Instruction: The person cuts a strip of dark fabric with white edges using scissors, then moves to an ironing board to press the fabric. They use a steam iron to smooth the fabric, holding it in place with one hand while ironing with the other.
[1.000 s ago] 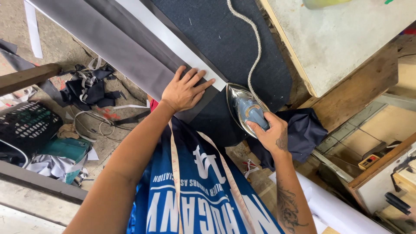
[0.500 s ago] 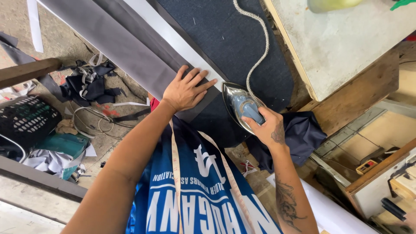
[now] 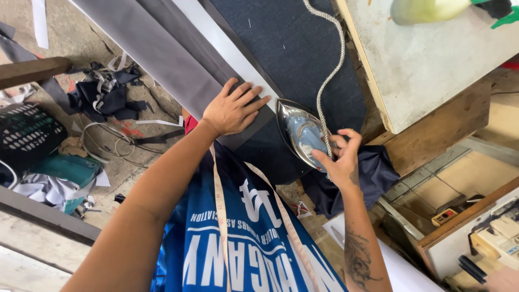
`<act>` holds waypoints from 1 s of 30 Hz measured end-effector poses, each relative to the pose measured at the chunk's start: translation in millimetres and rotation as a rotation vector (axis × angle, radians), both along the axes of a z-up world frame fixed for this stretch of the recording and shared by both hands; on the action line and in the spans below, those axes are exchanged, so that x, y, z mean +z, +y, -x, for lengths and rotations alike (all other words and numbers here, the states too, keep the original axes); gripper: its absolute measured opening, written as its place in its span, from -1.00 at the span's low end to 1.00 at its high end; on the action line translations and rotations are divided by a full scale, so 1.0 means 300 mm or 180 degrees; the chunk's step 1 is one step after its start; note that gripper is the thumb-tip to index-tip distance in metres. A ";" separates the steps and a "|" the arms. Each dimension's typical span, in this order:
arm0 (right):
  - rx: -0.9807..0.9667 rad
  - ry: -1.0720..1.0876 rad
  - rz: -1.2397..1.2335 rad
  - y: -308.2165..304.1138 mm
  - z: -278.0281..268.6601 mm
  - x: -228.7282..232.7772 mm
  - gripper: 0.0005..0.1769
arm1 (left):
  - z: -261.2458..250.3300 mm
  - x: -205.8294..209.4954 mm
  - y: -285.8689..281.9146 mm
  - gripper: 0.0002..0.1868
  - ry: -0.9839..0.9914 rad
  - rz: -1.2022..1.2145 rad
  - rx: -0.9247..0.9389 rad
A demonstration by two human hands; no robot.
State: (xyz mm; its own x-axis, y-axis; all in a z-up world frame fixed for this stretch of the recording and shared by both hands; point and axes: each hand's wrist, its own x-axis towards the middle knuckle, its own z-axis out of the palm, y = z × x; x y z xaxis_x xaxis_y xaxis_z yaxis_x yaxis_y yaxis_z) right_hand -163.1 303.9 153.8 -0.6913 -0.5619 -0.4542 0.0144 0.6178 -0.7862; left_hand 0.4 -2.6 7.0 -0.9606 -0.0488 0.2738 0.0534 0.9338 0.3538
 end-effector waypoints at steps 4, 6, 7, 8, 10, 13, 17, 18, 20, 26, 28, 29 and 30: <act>0.0446 0.0115 -0.0747 -0.081 0.011 0.035 -0.61 | 0.003 -0.012 0.003 -0.58 0.0021 0.0098 0.0008; 0.0512 0.0387 -0.0796 -0.068 0.008 -0.001 -0.51 | 0.004 -0.008 0.002 -0.59 0.0030 0.0111 0.0014; 0.0572 0.0654 -0.0849 -0.062 0.005 -0.020 -0.40 | 0.003 -0.006 0.002 -0.60 0.0035 0.0118 0.0014; 0.0584 0.0653 -0.0844 -0.083 0.008 -0.013 -0.40 | 0.003 -0.003 -0.001 -0.60 0.0032 0.0121 0.0025; 0.0721 0.0879 -0.0897 -0.119 0.013 0.004 -0.29 | 0.003 0.004 -0.002 -0.61 0.0061 0.0101 0.0021; 0.0791 0.0981 -0.1013 -0.072 0.024 -0.055 -0.33 | 0.002 0.013 -0.002 -0.60 0.0042 0.0104 0.0039; 0.0823 0.0942 -0.1202 -0.099 0.035 -0.045 -0.35 | 0.003 0.007 -0.001 -0.63 0.0033 0.0165 0.0055; 0.0844 0.0951 -0.1217 -0.107 0.037 -0.044 -0.36 | 0.003 0.008 -0.001 -0.63 0.0061 0.0161 0.0065; 0.0866 0.0960 -0.1231 -0.116 0.039 -0.038 -0.36 | 0.003 0.008 -0.001 -0.63 0.0089 0.0158 0.0075; 0.0925 0.0918 -0.1295 -0.114 0.042 -0.008 -0.37 | 0.001 0.028 -0.009 -0.65 0.0043 0.0164 0.0067; 0.0909 0.0827 -0.1508 -0.112 0.042 -0.013 -0.23 | -0.001 0.025 -0.013 -0.64 0.0066 0.0157 0.0059; 0.0919 0.0828 -0.1500 -0.120 0.042 -0.011 -0.23 | 0.001 0.028 -0.013 -0.64 0.0063 0.0164 0.0069; 0.0927 0.0820 -0.1543 -0.127 0.039 -0.009 -0.21 | 0.001 0.030 -0.011 -0.65 0.0052 0.0170 0.0064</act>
